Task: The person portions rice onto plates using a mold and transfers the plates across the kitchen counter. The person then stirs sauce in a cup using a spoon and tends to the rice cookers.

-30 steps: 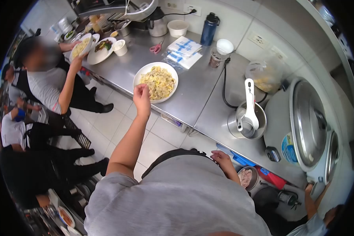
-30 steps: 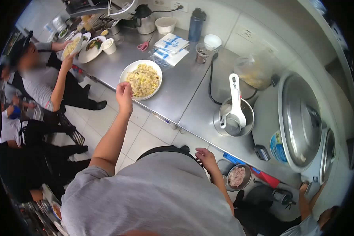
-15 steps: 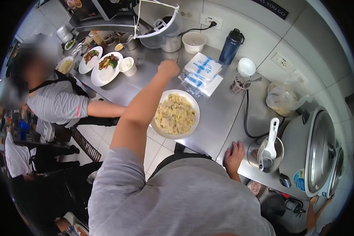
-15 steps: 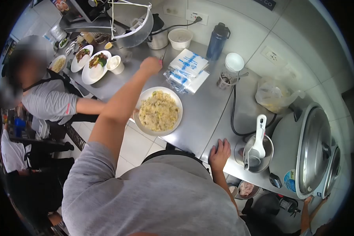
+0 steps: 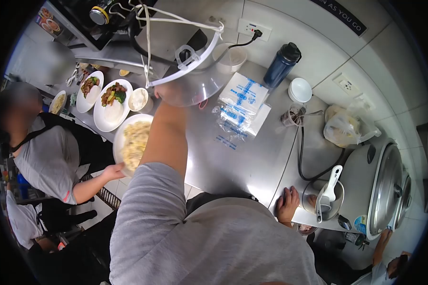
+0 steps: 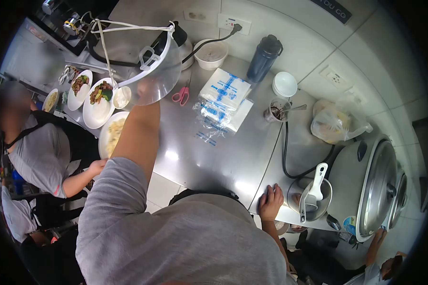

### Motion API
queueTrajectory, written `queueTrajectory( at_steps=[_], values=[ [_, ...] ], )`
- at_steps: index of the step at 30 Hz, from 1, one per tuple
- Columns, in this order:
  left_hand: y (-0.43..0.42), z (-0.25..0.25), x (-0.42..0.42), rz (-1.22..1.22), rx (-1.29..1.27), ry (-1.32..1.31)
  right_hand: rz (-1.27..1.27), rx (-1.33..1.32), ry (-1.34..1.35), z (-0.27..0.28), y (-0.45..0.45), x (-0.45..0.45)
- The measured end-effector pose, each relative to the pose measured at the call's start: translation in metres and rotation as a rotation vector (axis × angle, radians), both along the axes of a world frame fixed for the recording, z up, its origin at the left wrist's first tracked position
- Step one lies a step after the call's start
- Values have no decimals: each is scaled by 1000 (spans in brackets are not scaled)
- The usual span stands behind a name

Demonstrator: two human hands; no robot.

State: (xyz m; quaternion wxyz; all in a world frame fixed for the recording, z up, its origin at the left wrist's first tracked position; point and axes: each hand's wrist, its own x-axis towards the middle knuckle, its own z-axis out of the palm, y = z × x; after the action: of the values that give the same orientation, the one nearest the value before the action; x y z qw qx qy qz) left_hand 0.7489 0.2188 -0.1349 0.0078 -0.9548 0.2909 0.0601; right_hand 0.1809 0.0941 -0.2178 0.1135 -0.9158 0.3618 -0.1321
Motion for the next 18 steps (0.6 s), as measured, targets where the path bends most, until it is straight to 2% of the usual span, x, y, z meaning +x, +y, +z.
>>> queueTrajectory(
  at_steps=[9,11,15,17,18],
  values=[
    [-2,-2,3,-140,44,-96,1,5,15,0,-1,0],
    [-18,5,-25,-260,19,-143,1,3,12,0,-3,1],
    [-70,17,-81,-370,-213,-199,8,12,18,2,0,3],
    [-109,35,-69,-480,-260,-356,5,9,24,2,-2,2],
    [-127,35,-51,-491,-186,-372,10,-2,21,1,-2,1]
  ],
)
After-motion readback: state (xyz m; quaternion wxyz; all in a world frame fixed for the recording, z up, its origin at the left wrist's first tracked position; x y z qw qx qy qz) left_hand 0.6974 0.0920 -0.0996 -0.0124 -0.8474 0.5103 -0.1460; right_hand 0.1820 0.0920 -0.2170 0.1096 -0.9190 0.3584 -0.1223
